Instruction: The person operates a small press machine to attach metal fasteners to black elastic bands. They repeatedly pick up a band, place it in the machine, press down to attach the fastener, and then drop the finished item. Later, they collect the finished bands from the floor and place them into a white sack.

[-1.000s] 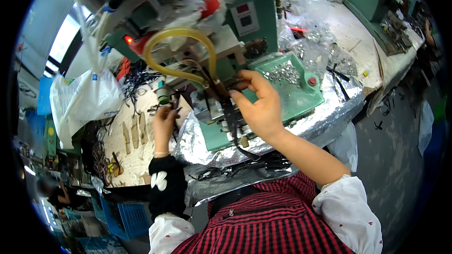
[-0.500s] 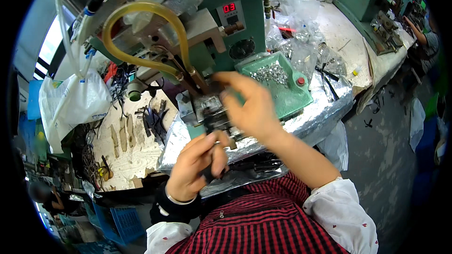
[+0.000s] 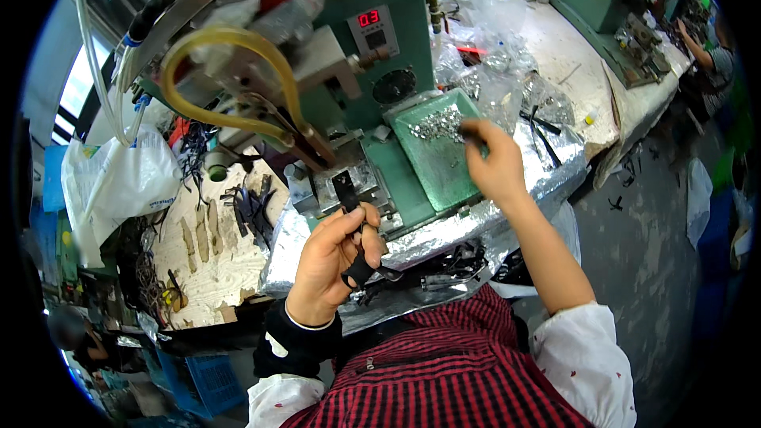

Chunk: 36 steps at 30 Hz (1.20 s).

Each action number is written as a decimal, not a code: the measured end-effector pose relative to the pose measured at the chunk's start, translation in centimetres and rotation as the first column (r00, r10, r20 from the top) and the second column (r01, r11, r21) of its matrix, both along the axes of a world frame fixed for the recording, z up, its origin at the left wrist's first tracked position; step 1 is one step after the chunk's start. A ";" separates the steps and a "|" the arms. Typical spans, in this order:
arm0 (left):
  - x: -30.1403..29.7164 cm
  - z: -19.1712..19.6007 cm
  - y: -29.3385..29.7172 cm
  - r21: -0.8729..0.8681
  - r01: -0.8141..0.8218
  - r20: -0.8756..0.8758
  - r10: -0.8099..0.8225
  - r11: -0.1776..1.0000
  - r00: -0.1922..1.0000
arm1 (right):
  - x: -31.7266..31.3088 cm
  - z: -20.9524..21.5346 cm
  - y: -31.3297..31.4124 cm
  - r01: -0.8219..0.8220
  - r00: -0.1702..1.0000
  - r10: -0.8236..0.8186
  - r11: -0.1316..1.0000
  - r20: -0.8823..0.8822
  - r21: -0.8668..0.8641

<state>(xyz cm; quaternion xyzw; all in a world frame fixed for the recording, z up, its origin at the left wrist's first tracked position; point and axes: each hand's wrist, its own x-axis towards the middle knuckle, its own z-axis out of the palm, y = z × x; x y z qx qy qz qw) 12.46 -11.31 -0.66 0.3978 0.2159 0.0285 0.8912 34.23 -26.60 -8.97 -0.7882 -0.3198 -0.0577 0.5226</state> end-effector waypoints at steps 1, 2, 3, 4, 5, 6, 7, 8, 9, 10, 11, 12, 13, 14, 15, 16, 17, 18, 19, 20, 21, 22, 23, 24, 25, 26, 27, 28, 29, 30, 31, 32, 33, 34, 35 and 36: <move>-0.1 0.0 0.0 -0.001 0.018 0.006 -0.018 1.000 1.000 | -1.3 0.3 -0.9 -0.034 0.999 0.036 0.991 0.015 -0.130; 0.0 0.3 0.1 -0.001 0.035 0.012 -0.035 0.999 0.999 | -1.3 0.2 -1.0 -0.032 0.978 0.075 0.976 0.194 -0.214; 0.0 0.4 0.2 -0.002 0.050 0.018 -0.050 0.999 0.999 | -1.7 -0.2 -1.0 0.006 0.973 0.048 0.973 0.226 -0.232; 0.1 0.4 0.2 0.004 0.045 0.018 -0.045 0.999 0.999 | -2.1 -0.5 -0.8 0.045 0.964 0.020 0.970 0.264 -0.239; -0.1 0.3 0.1 0.019 0.043 0.007 -0.043 0.999 0.999 | -2.4 -0.8 -0.5 0.082 0.954 -0.005 0.966 0.301 -0.244; -0.2 0.1 -0.1 0.034 0.040 -0.003 -0.040 0.999 0.999 | -2.4 -1.0 -0.2 0.110 0.935 -0.008 0.957 0.354 -0.268; -0.6 0.2 -0.1 0.052 0.029 -0.016 -0.028 0.998 0.999 | -2.2 -1.3 0.0 0.132 0.927 -0.012 0.946 0.375 -0.295; -1.4 -0.3 -0.2 0.001 0.026 0.028 -0.026 1.000 0.999 | -2.0 -2.0 0.3 0.143 0.922 -0.014 0.940 0.387 -0.308; -2.4 -1.0 -0.1 -0.035 0.062 0.051 -0.060 0.997 0.997 | -1.7 -2.6 0.5 0.152 0.917 -0.012 0.934 0.399 -0.322; -3.6 -1.3 -0.3 -0.020 0.067 0.060 -0.065 0.998 0.996 | -1.9 -2.9 0.6 0.148 0.913 -0.015 0.943 0.408 -0.296; -4.8 -1.4 -0.4 -0.009 0.070 0.070 -0.069 0.998 0.995 | -2.4 -2.8 0.6 0.143 0.908 -0.017 0.951 0.418 -0.273; -6.3 -1.9 0.9 0.165 0.260 0.069 -0.274 0.951 0.959 | -2.8 -2.9 0.5 0.129 0.923 -0.043 0.971 0.382 -0.202; -7.8 -0.9 0.8 0.361 0.206 0.014 -0.226 0.909 0.974 | -3.3 -2.8 0.4 0.114 0.937 -0.058 0.983 0.344 -0.144; -8.7 -0.5 1.2 0.642 0.073 -0.033 -0.067 0.763 0.997 | -3.4 -2.7 -0.1 0.092 0.982 -0.078 0.993 0.171 -0.074; -9.7 -0.3 1.9 0.857 -0.024 -0.028 0.092 0.515 0.995 | -3.5 -2.9 -0.4 0.088 0.996 -0.088 0.996 -0.009 -0.002; -10.1 -0.5 3.4 0.973 -0.136 0.078 0.290 0.186 0.954 | -3.2 -3.0 -1.0 0.076 0.986 -0.063 0.994 -0.152 0.083; -10.1 -0.9 5.4 0.964 -0.191 0.256 0.431 -0.187 0.865 | -3.0 -3.0 -0.9 0.078 0.981 -0.058 0.991 -0.185 0.104; -9.9 -0.4 7.5 0.936 -0.160 0.300 0.471 -0.314 0.830 | -2.8 -2.6 -0.4 0.070 0.975 -0.041 0.989 -0.217 0.127; -9.6 -0.2 9.8 0.892 -0.123 0.352 0.500 -0.434 0.791 | -2.7 -2.4 0.0 0.064 0.969 -0.026 0.986 -0.244 0.152; -9.5 -1.5 12.7 0.911 -0.094 0.313 0.525 -0.402 0.792 | -2.5 -2.6 0.4 0.062 0.968 -0.019 0.984 -0.251 0.164; -9.7 -3.6 15.8 0.927 -0.058 0.272 0.560 -0.371 0.783 | -2.7 -2.1 1.2 0.024 0.966 0.020 0.985 -0.257 0.169; -9.7 -5.8 18.8 0.890 0.039 0.269 0.593 -0.454 0.759 | -3.3 -1.6 2.2 -0.009 0.964 0.054 0.985 -0.261 0.170; -9.6 -7.6 21.1 0.840 0.144 0.266 0.629 -0.523 0.731 | -3.9 -1.3 3.1 -0.046 0.959 0.091 0.984 -0.269 0.170; -7.7 -8.5 22.7 0.782 0.280 0.231 0.677 -0.557 0.699 | -4.0 -1.0 3.1 -0.040 0.964 0.072 0.991 -0.254 0.130; -6.0 -9.5 24.0 0.710 0.413 0.203 0.726 -0.571 0.657 | -3.9 -1.0 2.8 -0.021 0.963 0.052 0.993 -0.263 0.118; -5.2 -11.0 25.4 0.734 0.490 0.112 0.795 -0.471 0.596 | -4.0 -1.1 2.4 0.022 0.978 0.000 0.994 -0.208 0.106; -5.0 -12.8 27.2 0.750 0.559 0.013 0.853 -0.354 0.522 | -4.1 -1.1 2.0 0.060 0.988 -0.046 0.994 -0.147 0.090; -4.3 -14.5 28.8 0.755 0.611 -0.088 0.887 -0.237 0.453 | -4.0 -0.9 0.8 0.114 0.993 -0.111 0.992 -0.040 0.059; -4.1 -14.9 29.7 0.803 0.582 -0.162 0.891 -0.131 0.424 | -4.1 -0.9 -0.5 0.165 0.984 -0.167 0.986 0.061 0.038; -4.7 -15.3 30.4 0.804 0.573 -0.157 0.873 -0.159 0.462 | -3.9 -0.8 -1.5 0.217 0.963 -0.217 0.976 0.162 0.023; -5.1 -14.9 30.2 0.797 0.570 -0.151 0.848 -0.199 0.508 | -3.8 -0.9 -2.7 0.216 0.969 -0.218 0.976 0.120 0.023; -5.4 -13.7 29.1 0.824 0.539 -0.166 0.835 -0.175 0.525 | -3.9 -1.1 -3.8 0.219 0.973 -0.219 0.976 0.075 0.017; -6.1 -12.2 27.9 0.845 0.515 -0.185 0.823 -0.145 0.537 | -4.2 -1.1 -4.7 0.217 0.976 -0.217 0.976 0.024 0.008; -7.3 -12.0 27.4 0.881 0.456 -0.166 0.816 -0.130 0.554 | -4.8 -0.7 -4.4 0.177 0.984 -0.177 0.983 -0.021 0.042; -6.7 -10.7 25.5 0.857 0.489 -0.181 0.796 -0.160 0.578 | -5.5 0.3 -3.7 0.171 0.984 -0.167 0.982 -0.057 0.075; -6.8 -10.2 24.6 0.853 0.498 -0.199 0.786 -0.155 0.585 | -6.0 1.7 -2.6 0.080 0.997 -0.078 0.994 -0.028 0.070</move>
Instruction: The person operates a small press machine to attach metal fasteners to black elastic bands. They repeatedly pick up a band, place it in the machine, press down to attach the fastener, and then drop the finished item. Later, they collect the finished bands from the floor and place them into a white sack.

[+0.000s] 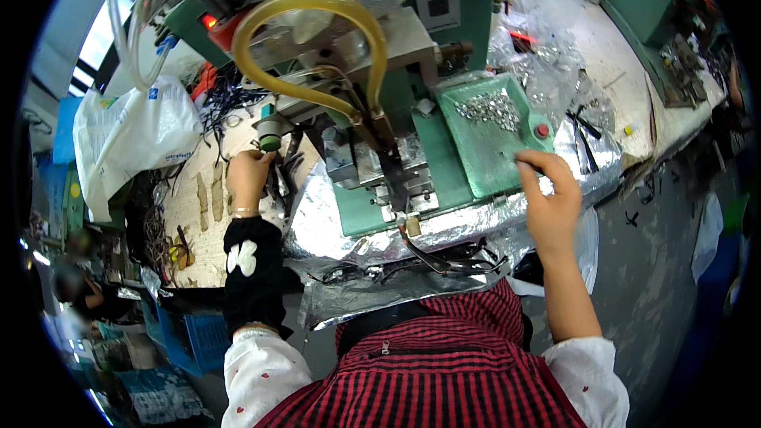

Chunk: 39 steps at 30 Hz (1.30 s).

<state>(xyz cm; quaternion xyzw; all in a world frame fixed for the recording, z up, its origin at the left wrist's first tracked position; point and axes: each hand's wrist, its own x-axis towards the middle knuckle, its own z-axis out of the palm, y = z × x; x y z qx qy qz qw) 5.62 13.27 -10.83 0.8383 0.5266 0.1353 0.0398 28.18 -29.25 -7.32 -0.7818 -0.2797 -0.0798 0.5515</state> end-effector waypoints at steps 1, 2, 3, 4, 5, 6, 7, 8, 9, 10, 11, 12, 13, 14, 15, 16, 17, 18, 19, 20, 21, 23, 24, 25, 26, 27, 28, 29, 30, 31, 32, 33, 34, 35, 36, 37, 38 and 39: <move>0.0 0.5 -0.7 -0.009 0.016 -0.008 -0.016 1.000 1.000 | -0.4 1.5 1.3 -0.087 0.996 0.087 0.996 0.034 -0.007; -0.2 0.7 -1.5 0.043 0.051 0.013 -0.051 0.998 0.999 | -0.6 2.6 3.0 -0.185 0.980 0.183 0.983 0.073 0.021; -0.2 1.1 -2.6 0.096 0.087 0.034 -0.090 0.992 0.995 | -0.8 3.9 4.8 -0.279 0.955 0.273 0.959 0.118 0.043; 0.0 2.0 -4.4 0.141 0.105 0.129 -0.124 0.984 0.984 | -0.7 4.2 6.7 -0.308 0.942 0.292 0.948 0.165 0.083; 0.1 1.6 -5.1 0.153 0.194 0.294 -0.232 0.969 0.927 | -0.9 4.1 8.4 -0.331 0.928 0.301 0.937 0.219 0.114; -0.2 1.0 -5.9 0.084 0.282 0.493 -0.286 0.956 0.822 | -1.5 3.7 9.8 -0.323 0.946 0.308 0.926 0.104 0.197; -0.1 0.4 -6.6 0.028 0.381 0.674 -0.299 0.924 0.676 | -2.1 3.4 10.9 -0.306 0.947 0.321 0.912 -0.010 0.275; 0.2 0.5 -8.1 -0.006 0.388 0.776 -0.241 0.922 0.583 | -2.6 3.3 11.4 -0.293 0.941 0.332 0.893 -0.061 0.341; 0.4 1.1 -9.9 -0.039 0.398 0.861 -0.172 0.916 0.479 | -3.1 3.2 11.8 -0.275 0.932 0.345 0.872 -0.110 0.406; 0.4 1.8 -11.9 -0.089 0.409 0.924 -0.078 0.908 0.374 | -3.6 2.7 11.7 -0.251 0.917 0.361 0.855 -0.171 0.454; 0.3 3.5 -13.6 -0.117 0.411 0.915 -0.062 0.904 0.398 | -4.0 2.4 11.5 -0.238 0.900 0.377 0.846 -0.221 0.477; 0.4 4.9 -14.9 -0.051 0.426 0.922 -0.121 0.903 0.367 | -3.9 2.5 11.5 -0.229 0.883 0.397 0.832 -0.252 0.506; 0.8 6.4 -16.1 0.025 0.437 0.926 -0.186 0.899 0.329 | -3.7 2.9 11.6 -0.224 0.865 0.420 0.813 -0.274 0.538; 1.2 7.9 -17.2 0.216 0.433 0.884 -0.363 0.875 0.294 | -3.6 3.1 11.4 -0.265 0.849 0.448 0.820 -0.280 0.508; 1.0 8.7 -18.0 0.279 0.448 0.857 -0.431 0.849 0.284 | -3.8 3.7 11.4 -0.280 0.828 0.477 0.808 -0.297 0.518; 1.0 9.8 -18.9 0.394 0.472 0.797 -0.549 0.789 0.252 | -4.4 4.9 11.5 -0.295 0.803 0.508 0.794 -0.313 0.532; 1.1 10.6 -19.7 0.499 0.493 0.724 -0.656 0.712 0.214 | -4.9 5.8 11.5 -0.308 0.778 0.536 0.781 -0.328 0.544; 1.6 11.1 -20.4 0.593 0.514 0.650 -0.745 0.620 0.149 | -5.0 6.2 11.4 -0.316 0.749 0.567 0.761 -0.343 0.567; 1.4 11.4 -20.9 0.631 0.535 0.531 -0.816 0.562 0.230 | -5.4 6.8 10.8 -0.313 0.743 0.570 0.759 -0.350 0.571; 1.5 11.2 -21.3 0.640 0.585 0.455 -0.859 0.498 0.234 | -6.3 7.3 10.0 -0.318 0.730 0.581 0.756 -0.361 0.572; 1.9 11.0 -21.7 0.640 0.635 0.376 -0.897 0.433 0.233 | -6.7 7.5 9.5 -0.322 0.716 0.590 0.753 -0.372 0.574; 3.7 10.2 -22.0 0.662 0.687 0.254 -0.952 0.298 0.168 | -6.2 7.1 8.5 -0.455 0.713 0.644 0.725 -0.275 0.517; 4.7 9.4 -22.3 0.685 0.673 0.231 -0.960 0.277 0.160 | -5.0 6.8 8.4 -0.494 0.709 0.648 0.739 -0.280 0.458; 5.7 8.8 -22.3 0.700 0.668 0.194 -0.967 0.253 0.164 | -3.4 6.8 8.5 -0.529 0.712 0.649 0.747 -0.269 0.403; 6.3 8.2 -21.9 0.720 0.653 0.179 -0.972 0.235 0.152 | -1.6 5.9 8.5 -0.512 0.745 0.625 0.759 -0.232 0.402; 6.5 7.8 -21.7 0.736 0.640 0.164 -0.975 0.221 0.149 | 0.2 4.8 8.1 -0.420 0.797 0.538 0.821 -0.276 0.387; 6.4 8.0 -21.6 0.722 0.655 0.165 -0.975 0.222 0.149 | 1.4 4.9 7.5 -0.275 0.901 0.342 0.925 -0.265 0.261; 6.5 8.2 -21.5 0.706 0.674 0.170 -0.976 0.218 0.137 | 3.4 3.0 6.7 -0.139 0.963 0.201 0.942 -0.181 0.304; 6.5 8.2 -21.6 0.688 0.693 0.177 -0.976 0.216 0.129 | 5.3 1.4 5.7 -0.014 0.996 0.042 0.947 -0.081 0.322; 6.5 8.1 -21.7 0.689 0.691 0.176 -0.975 0.218 0.131 | 6.6 -0.2 4.8 0.038 0.997 -0.010 0.934 -0.079 0.355; 6.5 7.9 -21.7 0.692 0.688 0.175 -0.975 0.219 0.135 | 7.3 -2.2 3.7 0.048 0.989 0.003 0.941 -0.150 0.336; 6.4 7.7 -21.6 0.697 0.682 0.172 -0.975 0.222 0.142 | 7.4 -3.4 3.1 0.053 0.976 0.018 0.947 -0.217 0.318; 6.5 7.5 -21.6 0.705 0.674 0.181 -0.974 0.223 0.132 | 7.0 -2.8 2.8 0.032 0.982 0.008 0.979 -0.191 0.202; 6.4 7.4 -21.7 0.695 0.679 0.196 -0.971 0.237 0.139 | 5.7 -1.6 2.0 0.017 0.984 -0.004 0.997 -0.176 0.074; 6.3 7.4 -21.9 0.686 0.682 0.209 -0.967 0.252 0.147 | 4.7 -1.1 1.4 0.003 0.987 -0.011 0.999 -0.158 -0.054; 6.4 7.7 -21.8 0.686 0.681 0.213 -0.965 0.258 0.152 | 4.3 -1.3 1.2 0.011 0.998 -0.023 0.984 -0.065 -0.175; 6.0 7.5 -21.9 0.670 0.689 0.217 -0.961 0.275 0.173 | 4.1 -1.5 1.0 0.029 0.999 -0.021 0.956 0.031 -0.292; 5.9 7.3 -22.1 0.657 0.686 0.279 -0.946 0.313 0.164 | 3.9 -1.7 1.0 0.056 0.992 -0.005 0.914 0.127 -0.402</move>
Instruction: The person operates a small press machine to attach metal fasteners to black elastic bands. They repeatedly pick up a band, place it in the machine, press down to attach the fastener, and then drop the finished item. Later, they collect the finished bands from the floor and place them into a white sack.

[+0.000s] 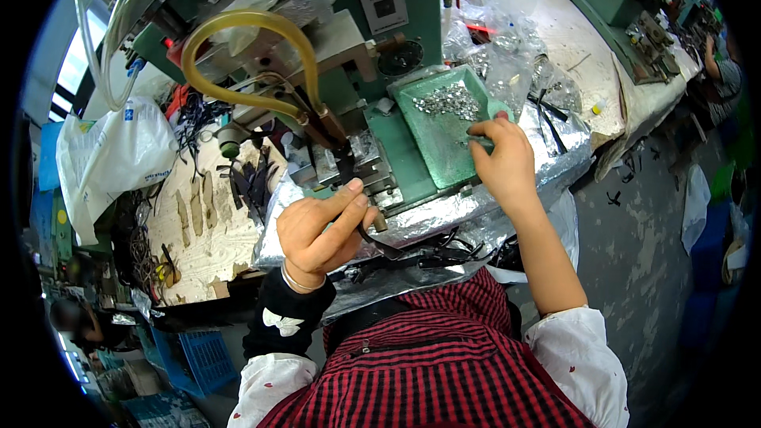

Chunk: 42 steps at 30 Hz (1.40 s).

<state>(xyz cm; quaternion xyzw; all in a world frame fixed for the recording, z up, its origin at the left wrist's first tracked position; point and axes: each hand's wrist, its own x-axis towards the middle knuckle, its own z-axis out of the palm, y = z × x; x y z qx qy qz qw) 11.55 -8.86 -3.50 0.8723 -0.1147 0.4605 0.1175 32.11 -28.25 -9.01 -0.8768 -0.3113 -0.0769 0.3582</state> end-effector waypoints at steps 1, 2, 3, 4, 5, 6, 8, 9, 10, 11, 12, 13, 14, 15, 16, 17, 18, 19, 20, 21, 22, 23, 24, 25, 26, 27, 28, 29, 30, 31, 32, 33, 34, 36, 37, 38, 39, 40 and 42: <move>-0.2 -0.2 -0.2 -0.056 -0.002 -0.003 0.002 0.998 1.000 | -0.3 -0.5 0.6 0.006 0.999 -0.005 1.000 0.051 -0.010; -0.5 -0.4 -0.6 -0.112 -0.008 -0.004 0.007 0.994 1.000 | -0.5 -0.7 0.9 0.017 0.996 -0.014 0.999 0.093 -0.032; -1.1 -0.4 -1.4 -0.188 -0.042 -0.069 0.029 0.981 0.997 | -0.3 -0.8 0.9 0.027 0.991 -0.020 0.998 0.135 -0.052; -2.4 0.1 -2.1 -0.273 -0.089 -0.155 0.048 0.958 0.987 | -0.5 -1.3 1.5 0.020 0.987 -0.010 0.998 0.160 -0.063; -3.4 -0.1 -2.6 -0.280 -0.104 -0.154 0.062 0.954 0.986 | -0.5 -1.7 1.7 0.021 0.980 -0.015 0.999 0.201 -0.031; -4.8 -0.2 -2.9 -0.288 -0.120 -0.153 0.078 0.950 0.985 | -0.6 -1.8 1.9 0.034 0.974 -0.023 0.998 0.226 -0.048; -7.9 1.4 -2.6 -0.167 -0.243 -0.162 0.217 0.956 0.963 | -1.0 -1.9 2.1 0.042 0.969 -0.039 0.999 0.244 -0.008; -9.1 2.6 -2.0 -0.085 -0.390 -0.160 0.373 0.917 0.914 | -1.3 -2.3 2.2 0.049 0.987 -0.056 0.998 0.148 0.045; -9.6 2.4 -1.2 -0.235 -0.502 -0.011 0.514 0.832 0.858 | -1.4 -2.2 2.2 0.053 0.996 -0.059 0.994 0.064 0.092; -9.6 3.2 0.2 -0.378 -0.559 -0.041 0.589 0.738 0.807 | -1.2 -2.0 2.2 0.070 0.998 -0.069 0.988 -0.013 0.140; -9.4 4.7 2.1 -0.251 -0.625 -0.081 0.627 0.739 0.775 | -1.0 -2.0 2.3 0.035 0.999 -0.042 0.981 0.033 0.191; -9.2 4.7 4.0 -0.276 -0.651 -0.162 0.633 0.707 0.757 | -0.9 -1.8 2.6 0.000 0.997 -0.020 0.969 0.078 0.248; -9.0 4.1 6.4 -0.225 -0.674 -0.224 0.635 0.704 0.739 | -1.0 -1.6 3.1 -0.043 0.992 0.005 0.951 0.124 0.305; -8.3 2.6 8.9 -0.173 -0.665 -0.230 0.627 0.727 0.744 | -1.0 -1.2 3.6 -0.061 0.990 0.020 0.951 0.137 0.303; -7.9 0.3 11.1 -0.124 -0.710 -0.306 0.654 0.693 0.692 | -1.3 -1.0 4.3 -0.074 0.991 0.033 0.947 0.133 0.313; -7.2 -1.6 12.4 -0.003 -0.778 -0.398 0.713 0.628 0.577 | -1.4 -0.9 4.8 -0.080 0.991 0.040 0.944 0.131 0.320; -6.5 -3.6 13.4 0.135 -0.821 -0.448 0.773 0.555 0.449 | -1.5 -0.9 5.3 -0.088 0.991 0.048 0.941 0.129 0.326; -5.8 -6.3 14.7 0.280 -0.846 -0.421 0.850 0.454 0.317 | -1.6 -1.3 5.3 -0.074 0.996 0.053 0.942 0.073 0.328; -5.5 -8.9 15.7 0.416 -0.846 -0.374 0.911 0.333 0.174 | -1.8 -1.5 5.1 -0.090 0.996 0.090 0.942 0.016 0.324; -5.6 -10.9 16.5 0.406 -0.859 -0.411 0.902 0.311 0.133 | -1.9 -1.9 4.3 -0.093 0.995 0.080 0.952 0.057 0.291; -5.5 -12.0 17.3 0.390 -0.871 -0.449 0.888 0.299 0.103 | -1.9 -1.9 3.1 -0.087 0.992 0.061 0.963 0.106 0.256; -5.4 -12.2 17.3 0.365 -0.878 -0.466 0.877 0.309 0.115 | -1.9 -1.9 1.6 -0.037 0.993 0.006 0.964 0.118 0.262; -5.4 -12.2 17.3 0.358 -0.879 -0.430 0.892 0.313 0.143 | -2.0 -1.7 0.2 0.007 0.990 -0.044 0.963 0.130 0.268; -5.6 -12.0 17.2 0.348 -0.878 -0.469 0.872 0.327 0.139 | -2.2 -1.7 -1.6 0.048 0.986 -0.089 0.963 0.144 0.266; -5.7 -11.4 17.1 0.342 -0.882 -0.494 0.860 0.324 0.124 | -1.9 -2.1 -3.0 0.090 0.978 -0.134 0.963 0.161 0.256; -5.6 -11.1 16.5 0.357 -0.875 -0.491 0.863 0.326 0.121 | -1.9 -2.3 -4.1 0.134 0.979 -0.170 0.955 0.116 0.266; -5.9 -10.4 16.2 0.385 -0.864 -0.480 0.870 0.326 0.114 | -2.4 -1.9 -4.3 0.183 0.976 -0.208 0.942 0.059 0.282; -6.1 -10.2 16.0 0.411 -0.852 -0.469 0.876 0.325 0.108 | -2.6 -1.4 -4.0 0.143 0.987 -0.158 0.940 0.024 0.310; -5.9 -10.6 16.0 0.434 -0.845 -0.495 0.866 0.313 0.067 | -3.0 -0.9 -3.4 0.105 0.994 -0.108 0.935 -0.009 0.339; -5.7 -11.0 16.2 0.460 -0.837 -0.510 0.860 0.296 0.023 | -3.7 0.0 -2.3 0.066 0.998 -0.055 0.923 -0.042 0.379; -5.5 -11.4 16.6 0.486 -0.827 -0.521 0.853 0.281 -0.017 | -4.3 1.2 -0.8 -0.044 0.999 0.050 0.919 -0.005 0.392; -5.7 -12.0 17.4 0.481 -0.814 -0.510 0.859 0.326 0.043 | -4.8 2.4 0.8 -0.144 0.989 0.144 0.903 0.031 0.405; -5.9 -12.1 17.9 0.430 -0.835 -0.553 0.831 0.343 0.057 | -5.2 4.1 2.5 -0.236 0.970 0.239 0.878 0.046 0.416; -5.6 -11.5 18.4 0.318 -0.865 -0.632 0.767 0.388 0.112 | -5.4 6.1 6.1 -0.365 0.929 0.353 0.814 0.115 0.452; -5.8 -10.9 18.4 0.243 -0.867 -0.645 0.740 0.436 0.191 | -5.1 5.7 8.0 -0.368 0.927 0.348 0.770 0.139 0.521; -5.9 -9.9 17.8 0.176 -0.854 -0.670 0.695 0.489 0.260 | -5.1 5.3 9.3 -0.304 0.945 0.318 0.767 0.077 0.565; -6.1 -9.2 17.0 0.096 -0.882 -0.626 0.717 0.462 0.307 | -5.6 5.2 10.0 -0.252 0.942 0.334 0.755 -0.025 0.605; -5.9 -8.7 16.4 0.007 -0.898 -0.581 0.732 0.441 0.355 | -6.2 5.2 10.3 -0.195 0.929 0.348 0.747 -0.123 0.636; -6.3 -7.3 15.1 -0.149 -0.850 -0.504 0.701 0.505 0.505 | -7.0 5.4 10.6 -0.127 0.900 0.384 0.681 -0.204 0.721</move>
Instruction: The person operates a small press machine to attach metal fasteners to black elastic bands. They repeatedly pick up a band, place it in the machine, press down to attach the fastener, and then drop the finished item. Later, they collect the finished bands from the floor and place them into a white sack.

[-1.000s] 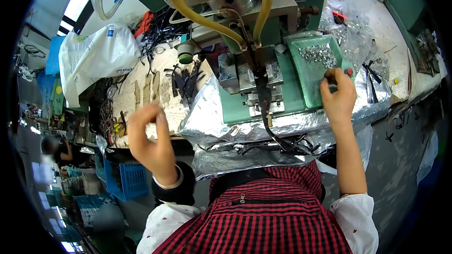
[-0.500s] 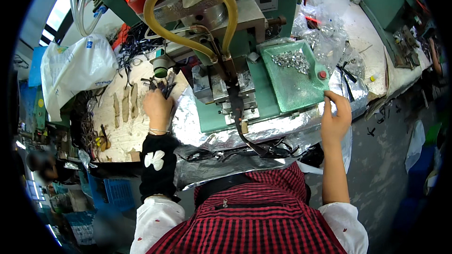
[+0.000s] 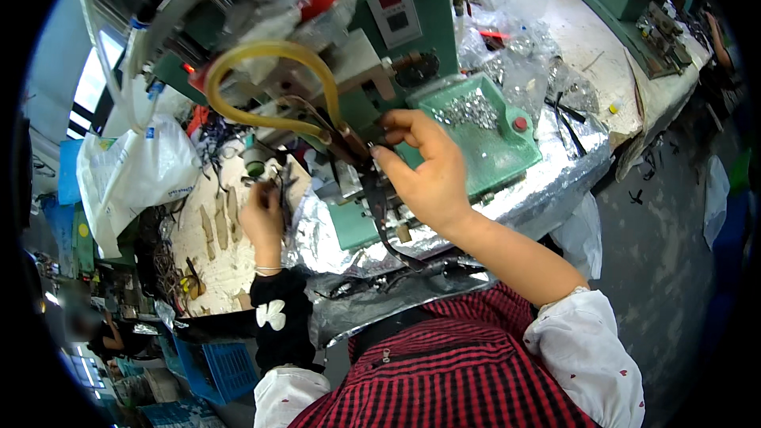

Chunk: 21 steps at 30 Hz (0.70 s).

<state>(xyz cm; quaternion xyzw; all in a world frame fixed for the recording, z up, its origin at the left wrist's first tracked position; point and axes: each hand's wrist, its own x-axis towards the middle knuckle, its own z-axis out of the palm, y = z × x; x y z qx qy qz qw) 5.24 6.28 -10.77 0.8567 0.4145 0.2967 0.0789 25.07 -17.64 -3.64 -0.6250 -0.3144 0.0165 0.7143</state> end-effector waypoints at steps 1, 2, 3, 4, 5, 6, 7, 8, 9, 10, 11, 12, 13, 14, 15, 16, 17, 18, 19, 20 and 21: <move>-0.2 0.5 -0.7 0.008 0.059 0.127 -0.060 0.998 0.990 | -0.8 -0.3 -0.2 -0.019 0.997 0.022 0.999 -0.073 0.029; 0.2 1.0 -0.8 0.045 0.152 0.280 -0.158 0.987 0.947 | -0.9 -0.5 -0.3 -0.035 0.997 0.037 0.999 -0.071 0.031; 0.0 1.8 -2.1 0.073 0.167 0.323 -0.181 0.983 0.929 | -1.0 -0.7 -0.3 -0.051 0.996 0.053 0.998 -0.068 0.034; 0.5 3.9 -4.1 0.109 0.184 0.368 -0.211 0.977 0.906 | -0.7 -0.5 -0.3 -0.062 0.996 0.065 0.997 -0.059 0.044; 1.0 6.5 -6.4 0.202 0.237 0.359 -0.297 0.950 0.885 | -0.7 -0.5 -0.2 -0.082 0.994 0.083 0.997 -0.065 0.010; 1.5 8.8 -8.7 0.290 0.288 0.343 -0.380 0.913 0.859 | -1.0 0.3 -0.2 -0.108 0.987 0.112 0.993 -0.116 0.038; 1.8 10.2 -10.4 0.449 0.335 0.335 -0.504 0.828 0.796 | -1.7 1.7 -0.1 -0.141 0.975 0.151 0.988 -0.165 0.069; 1.5 11.0 -12.1 0.489 0.372 0.275 -0.544 0.789 0.793 | -2.0 2.3 -0.1 -0.167 0.960 0.186 0.980 -0.211 0.103; 1.1 11.4 -13.4 0.515 0.432 0.230 -0.605 0.740 0.762 | -2.1 2.3 -0.2 -0.197 0.935 0.231 0.969 -0.268 0.147; 1.4 11.7 -14.0 0.495 0.596 0.191 -0.748 0.633 0.636 | -2.4 2.4 -0.9 -0.213 0.947 0.237 0.969 -0.215 0.128; 1.2 12.0 -14.6 0.431 0.715 0.088 -0.814 0.551 0.574 | -3.3 2.7 -1.9 -0.247 0.950 0.262 0.963 -0.170 0.106; 2.0 11.3 -15.0 0.450 0.743 0.076 -0.851 0.495 0.520 | -3.6 3.0 -2.7 -0.278 0.950 0.286 0.957 -0.127 0.082; 3.2 11.0 -15.6 0.476 0.751 0.047 -0.866 0.458 0.499 | -3.4 3.5 -3.4 -0.333 0.940 0.334 0.943 -0.071 0.025; 4.3 10.8 -15.9 0.508 0.758 0.007 -0.882 0.409 0.472 | -2.6 3.4 -3.4 -0.338 0.937 0.336 0.941 -0.098 0.001; 4.6 10.0 -16.2 0.507 0.751 0.010 -0.874 0.422 0.485 | -1.5 3.0 -3.3 -0.342 0.933 0.337 0.939 -0.124 -0.023; 5.2 9.5 -16.1 0.514 0.745 0.008 -0.871 0.425 0.491 | 0.0 2.9 -3.3 -0.339 0.933 0.330 0.940 -0.143 -0.041; 5.6 8.9 -15.3 0.522 0.745 0.039 -0.884 0.416 0.466 | 1.5 2.3 -3.3 -0.250 0.966 0.242 0.963 -0.087 -0.096; 5.8 8.7 -15.1 0.532 0.742 0.033 -0.885 0.408 0.463 | 3.3 1.2 -3.7 -0.147 0.989 0.144 0.977 -0.031 -0.151; 5.8 8.6 -15.0 0.541 0.738 0.026 -0.885 0.404 0.466 | 5.0 0.4 -4.2 -0.034 0.999 0.031 0.990 -0.021 -0.139; 5.8 8.5 -15.0 0.546 0.736 0.023 -0.885 0.400 0.465 | 6.5 -0.5 -4.9 0.084 0.996 -0.086 0.988 -0.014 -0.131; 6.0 8.4 -14.9 0.540 0.744 0.028 -0.893 0.392 0.450 | 7.8 -1.6 -5.6 0.189 0.982 -0.188 0.978 0.022 -0.089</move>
